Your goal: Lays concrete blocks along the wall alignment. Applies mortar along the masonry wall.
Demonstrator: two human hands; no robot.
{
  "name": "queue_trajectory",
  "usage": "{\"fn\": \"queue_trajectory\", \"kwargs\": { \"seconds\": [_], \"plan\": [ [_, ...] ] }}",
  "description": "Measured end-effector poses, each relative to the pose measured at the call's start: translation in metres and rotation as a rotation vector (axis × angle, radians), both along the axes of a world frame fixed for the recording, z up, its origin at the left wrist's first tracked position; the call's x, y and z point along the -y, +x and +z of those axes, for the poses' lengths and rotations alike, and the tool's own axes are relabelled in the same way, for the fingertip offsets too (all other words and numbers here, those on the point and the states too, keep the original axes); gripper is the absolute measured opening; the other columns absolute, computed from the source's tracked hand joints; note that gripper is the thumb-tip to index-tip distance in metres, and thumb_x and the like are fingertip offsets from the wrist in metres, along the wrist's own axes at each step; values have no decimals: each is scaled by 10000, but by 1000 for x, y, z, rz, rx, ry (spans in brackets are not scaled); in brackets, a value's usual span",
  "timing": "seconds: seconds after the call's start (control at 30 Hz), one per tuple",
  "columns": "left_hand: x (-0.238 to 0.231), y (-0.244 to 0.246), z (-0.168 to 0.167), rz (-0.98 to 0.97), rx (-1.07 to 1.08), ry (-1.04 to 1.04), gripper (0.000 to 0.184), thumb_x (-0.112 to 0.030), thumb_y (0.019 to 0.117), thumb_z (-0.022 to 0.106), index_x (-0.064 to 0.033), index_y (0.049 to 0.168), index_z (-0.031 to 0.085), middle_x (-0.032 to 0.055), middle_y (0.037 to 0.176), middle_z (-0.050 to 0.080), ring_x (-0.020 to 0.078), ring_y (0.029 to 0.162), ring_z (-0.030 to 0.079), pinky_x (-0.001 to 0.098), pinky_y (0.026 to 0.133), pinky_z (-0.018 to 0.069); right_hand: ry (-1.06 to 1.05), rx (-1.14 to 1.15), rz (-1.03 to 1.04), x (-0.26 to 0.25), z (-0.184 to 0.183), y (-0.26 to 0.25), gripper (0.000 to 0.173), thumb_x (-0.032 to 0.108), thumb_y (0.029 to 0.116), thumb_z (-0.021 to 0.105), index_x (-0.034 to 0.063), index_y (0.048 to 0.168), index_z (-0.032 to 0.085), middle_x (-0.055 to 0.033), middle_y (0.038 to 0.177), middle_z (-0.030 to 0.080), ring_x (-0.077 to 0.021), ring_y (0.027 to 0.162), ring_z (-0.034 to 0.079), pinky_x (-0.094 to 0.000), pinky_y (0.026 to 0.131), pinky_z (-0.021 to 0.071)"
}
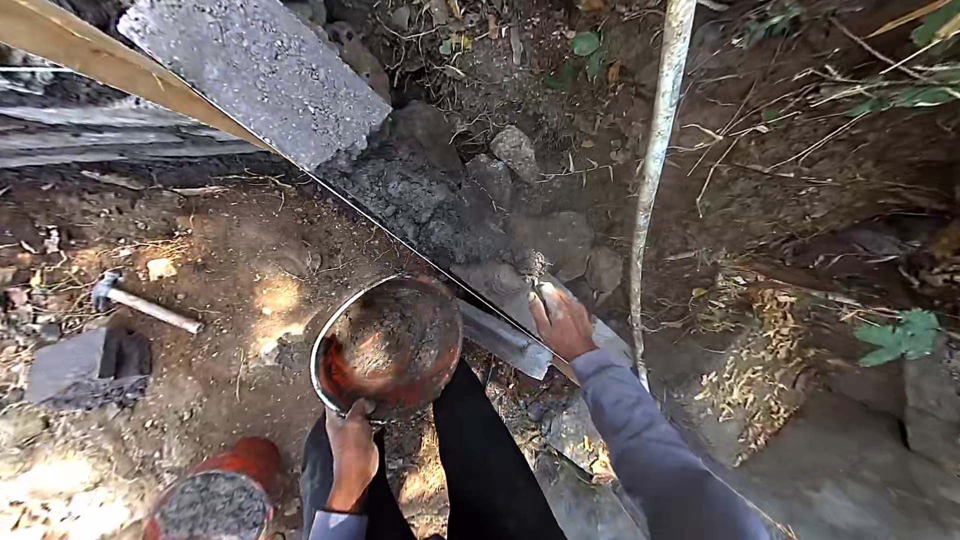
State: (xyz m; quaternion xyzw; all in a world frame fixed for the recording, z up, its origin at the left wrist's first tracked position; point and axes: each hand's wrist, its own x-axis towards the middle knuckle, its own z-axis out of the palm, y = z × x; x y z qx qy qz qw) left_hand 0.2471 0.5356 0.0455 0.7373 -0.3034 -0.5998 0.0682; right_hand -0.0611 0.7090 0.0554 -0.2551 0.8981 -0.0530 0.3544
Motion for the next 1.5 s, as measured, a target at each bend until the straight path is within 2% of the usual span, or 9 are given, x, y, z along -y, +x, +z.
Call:
{"fn": "queue_trajectory", "kwargs": {
  "seconds": [0.13,0.27,0.43,0.57,0.8,1.03,1.27,1.43,1.5],
  "plan": [
    [-20,-15,-40,-53,-85,7,712,36,828,557,-10,1505,340,185,1290,589,209,1063,648,391,863,582,161,-9,-23,6,-69,7,495,365,1091,436,-31,1310,638,-249,1314,654,-414,1174,668,-574,994,529],
    [-30,-26,-49,-44,-87,24,738,64,846,532,-25,1544,306,198,1371,556,226,1142,632,395,916,571,98,-26,-158,11,-49,10,402,286,1056,465,-27,1156,696,-227,1144,714,-386,1089,698,-584,939,542],
    [-35,-35,-34,-17,-74,27,692,69,874,505,-14,1530,303,193,1332,556,207,1098,636,371,892,571,10,608,-817,26,-48,-22,416,384,1124,369,58,1013,600,2,644,491,-88,468,464,-238,443,440],
    [-36,-41,-35,83,-112,9,682,102,848,502,-19,1499,339,189,1277,588,214,1051,663,375,848,595,259,681,-368,46,-70,-33,511,462,1115,369,54,1307,609,-101,845,564,-182,625,513,-355,610,488],
    [-37,-44,-34,81,-112,-6,753,113,858,513,-53,1559,292,187,1402,534,226,1158,620,383,925,564,439,408,180,63,-61,-31,522,400,1120,315,18,1283,632,-250,1250,668,-420,1236,618,-619,1029,469],
    [-34,-48,-28,108,-90,4,789,135,859,507,-52,1582,254,196,1467,478,226,1215,584,369,968,538,137,493,-317,115,-52,-54,524,454,1121,333,27,1181,630,-129,821,597,-236,633,566,-430,599,505],
    [-33,-51,-25,106,-98,-8,765,117,878,506,-39,1582,251,190,1476,473,200,1234,572,339,992,519,376,219,227,144,-52,-80,567,411,1123,293,-15,1195,661,-272,1245,662,-439,1231,617,-647,1017,467],
    [-27,-34,-22,121,-76,32,745,102,889,511,-34,1577,257,200,1469,477,212,1226,574,369,992,523,-195,81,-28,108,36,7,385,354,1069,450,18,1068,637,-134,772,625,-286,701,641,-507,634,538],
    [-23,-22,-25,170,-51,63,689,94,913,508,-51,1553,297,188,1378,539,212,1129,618,384,917,561,-400,228,-82,112,39,61,358,344,1039,534,6,1064,651,-78,790,649,-186,725,648,-420,690,570]
  ]
}}
